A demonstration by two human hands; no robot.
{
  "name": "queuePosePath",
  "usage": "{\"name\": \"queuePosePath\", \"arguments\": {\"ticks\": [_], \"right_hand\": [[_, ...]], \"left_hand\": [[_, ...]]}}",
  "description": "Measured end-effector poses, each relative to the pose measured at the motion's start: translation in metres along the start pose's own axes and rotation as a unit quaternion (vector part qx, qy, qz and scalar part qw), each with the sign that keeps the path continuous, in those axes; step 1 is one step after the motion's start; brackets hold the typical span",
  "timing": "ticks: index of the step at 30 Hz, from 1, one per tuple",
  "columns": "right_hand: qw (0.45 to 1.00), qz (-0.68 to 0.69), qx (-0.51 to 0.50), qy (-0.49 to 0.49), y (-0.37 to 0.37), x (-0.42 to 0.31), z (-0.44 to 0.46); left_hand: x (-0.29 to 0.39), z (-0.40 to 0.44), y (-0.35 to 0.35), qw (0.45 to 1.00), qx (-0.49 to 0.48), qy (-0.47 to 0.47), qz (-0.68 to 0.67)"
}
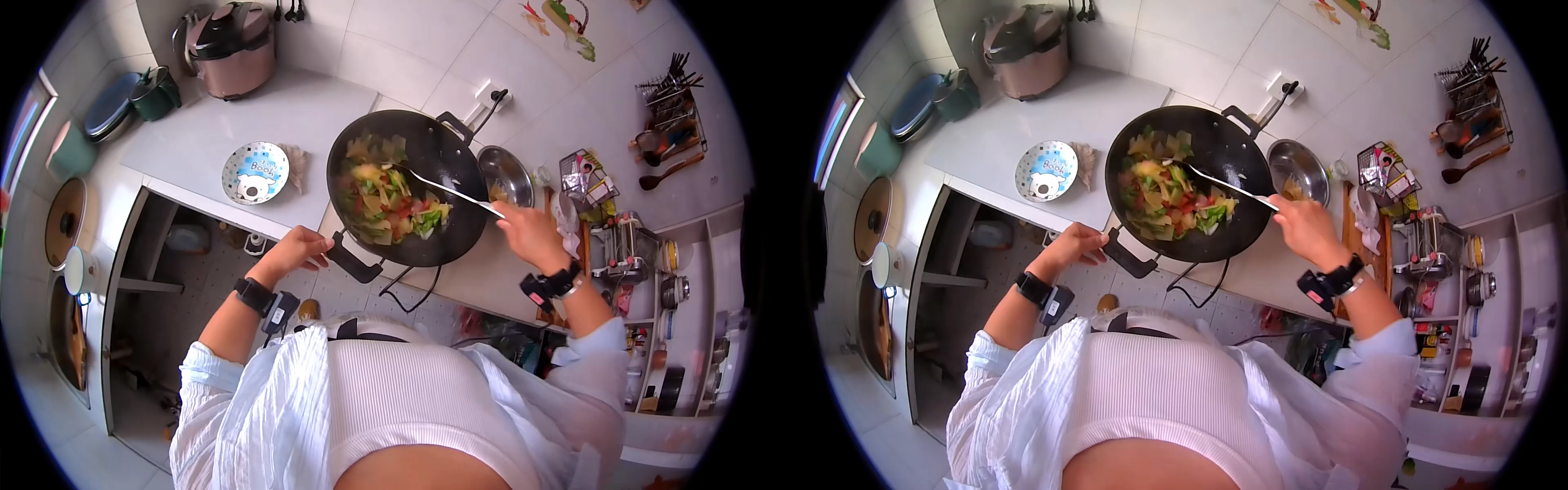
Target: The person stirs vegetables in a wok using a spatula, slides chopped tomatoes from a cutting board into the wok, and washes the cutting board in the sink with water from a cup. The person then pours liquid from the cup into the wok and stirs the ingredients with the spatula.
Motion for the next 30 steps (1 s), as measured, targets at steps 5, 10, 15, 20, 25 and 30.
{"name": "queuePosePath", "arguments": {"ticks": [5,10,15,20,25,30], "right_hand": [[0.987,-0.124,-0.038,0.093,-0.041,0.036,0.001],[0.918,0.131,-0.221,0.303,-0.02,0.141,0.024],[0.814,0.362,-0.308,0.333,0.064,0.151,0.01],[0.824,0.466,-0.174,0.271,0.123,0.106,0.0],[0.987,0.16,0.027,0.0,0.028,0.0,-0.015],[0.998,0.064,0.015,-0.012,-0.024,-0.041,-0.043]], "left_hand": [[0.004,-0.003,0.001,1.0,0.007,0.003,-0.018],[0.002,-0.001,0.0,1.0,0.004,0.01,-0.02],[0.001,0.0,0.0,0.999,0.006,0.018,-0.029],[0.002,0.0,-0.001,1.0,0.013,0.02,-0.018],[0.004,0.0,0.0,1.0,0.0,0.01,-0.009],[0.002,-0.001,0.001,1.0,0.002,0.005,-0.017]]}}
Point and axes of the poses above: each hand's wrist, its own z-axis towards the middle knuckle, its own y-axis out of the palm, x = y × z, the point moved 10 cm from there along z, towards the middle knuckle, and after that the axes turned 5 degrees about z, right-handed, at the moved point
